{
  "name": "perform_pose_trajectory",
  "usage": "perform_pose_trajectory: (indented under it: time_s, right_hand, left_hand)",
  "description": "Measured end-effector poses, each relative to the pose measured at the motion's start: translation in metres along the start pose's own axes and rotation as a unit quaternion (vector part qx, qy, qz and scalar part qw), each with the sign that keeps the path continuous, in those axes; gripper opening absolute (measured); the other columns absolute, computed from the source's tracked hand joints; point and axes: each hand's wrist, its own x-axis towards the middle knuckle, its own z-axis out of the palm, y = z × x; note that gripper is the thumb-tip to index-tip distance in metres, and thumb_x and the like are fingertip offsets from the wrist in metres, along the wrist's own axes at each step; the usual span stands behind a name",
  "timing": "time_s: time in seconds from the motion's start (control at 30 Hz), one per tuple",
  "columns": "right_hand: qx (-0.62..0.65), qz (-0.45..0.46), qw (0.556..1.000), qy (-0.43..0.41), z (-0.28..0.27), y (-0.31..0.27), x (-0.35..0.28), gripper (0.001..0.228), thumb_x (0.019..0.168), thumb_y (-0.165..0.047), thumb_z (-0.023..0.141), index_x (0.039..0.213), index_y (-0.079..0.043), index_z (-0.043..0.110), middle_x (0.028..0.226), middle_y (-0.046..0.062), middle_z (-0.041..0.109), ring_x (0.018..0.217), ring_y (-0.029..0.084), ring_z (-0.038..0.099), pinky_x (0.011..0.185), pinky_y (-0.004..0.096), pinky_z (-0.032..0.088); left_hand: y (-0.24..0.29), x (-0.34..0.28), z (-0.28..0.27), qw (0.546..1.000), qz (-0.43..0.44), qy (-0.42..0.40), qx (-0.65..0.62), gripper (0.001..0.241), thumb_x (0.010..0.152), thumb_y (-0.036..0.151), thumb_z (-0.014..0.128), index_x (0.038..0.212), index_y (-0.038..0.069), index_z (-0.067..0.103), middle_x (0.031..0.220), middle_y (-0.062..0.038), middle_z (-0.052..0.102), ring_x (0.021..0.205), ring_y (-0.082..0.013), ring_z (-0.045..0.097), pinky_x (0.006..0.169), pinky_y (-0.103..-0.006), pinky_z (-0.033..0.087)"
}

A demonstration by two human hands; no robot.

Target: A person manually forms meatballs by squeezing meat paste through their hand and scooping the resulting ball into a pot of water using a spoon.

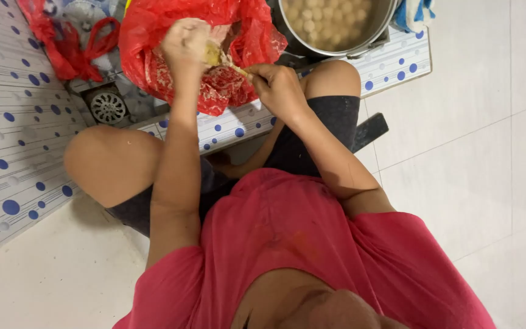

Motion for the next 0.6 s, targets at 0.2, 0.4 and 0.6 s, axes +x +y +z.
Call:
perform_pose_trajectory:
  time_s: [0.2, 0.4, 0.6]
  right_hand:
    - [-0.027, 0.058, 0.995, -0.070, -0.031, 0.037, 0.015, 0.024, 0.093, -0.004, 0.070, 0.116, -0.003, 0.075, 0.095, 0.010, 0.078, 0.064, 0.013, 0.071, 0.058, 0.024, 0.058]
    - [0.271, 0.112, 0.938, 0.186, -0.093, 0.109, 0.031, 0.012, 0.099, -0.004, 0.074, 0.108, -0.009, 0.080, 0.073, 0.007, 0.072, 0.043, 0.005, 0.044, 0.036, 0.020, 0.031]
    - [0.340, 0.160, 0.871, 0.317, -0.081, 0.160, 0.034, 0.018, 0.096, 0.000, 0.071, 0.113, -0.001, 0.078, 0.069, 0.009, 0.073, 0.039, 0.007, 0.043, 0.033, 0.022, 0.028]
  left_hand:
    - [-0.045, 0.011, -0.018, 0.923, -0.206, 0.112, -0.305, 0.016, 0.087, -0.002, 0.079, 0.102, -0.005, 0.072, 0.092, -0.016, 0.077, 0.078, -0.0191, 0.073, 0.069, -0.0275, 0.062]
    - [-0.036, 0.011, -0.017, 0.957, -0.178, 0.058, -0.221, 0.031, 0.079, -0.020, 0.075, 0.081, 0.006, 0.060, 0.076, -0.002, 0.058, 0.063, -0.0141, 0.059, 0.067, -0.0295, 0.065]
    - [-0.036, 0.007, -0.012, 1.000, -0.001, 0.019, -0.004, 0.037, 0.085, 0.002, 0.092, 0.078, 0.008, 0.056, 0.074, 0.001, 0.054, 0.059, -0.0116, 0.054, 0.051, -0.0244, 0.054]
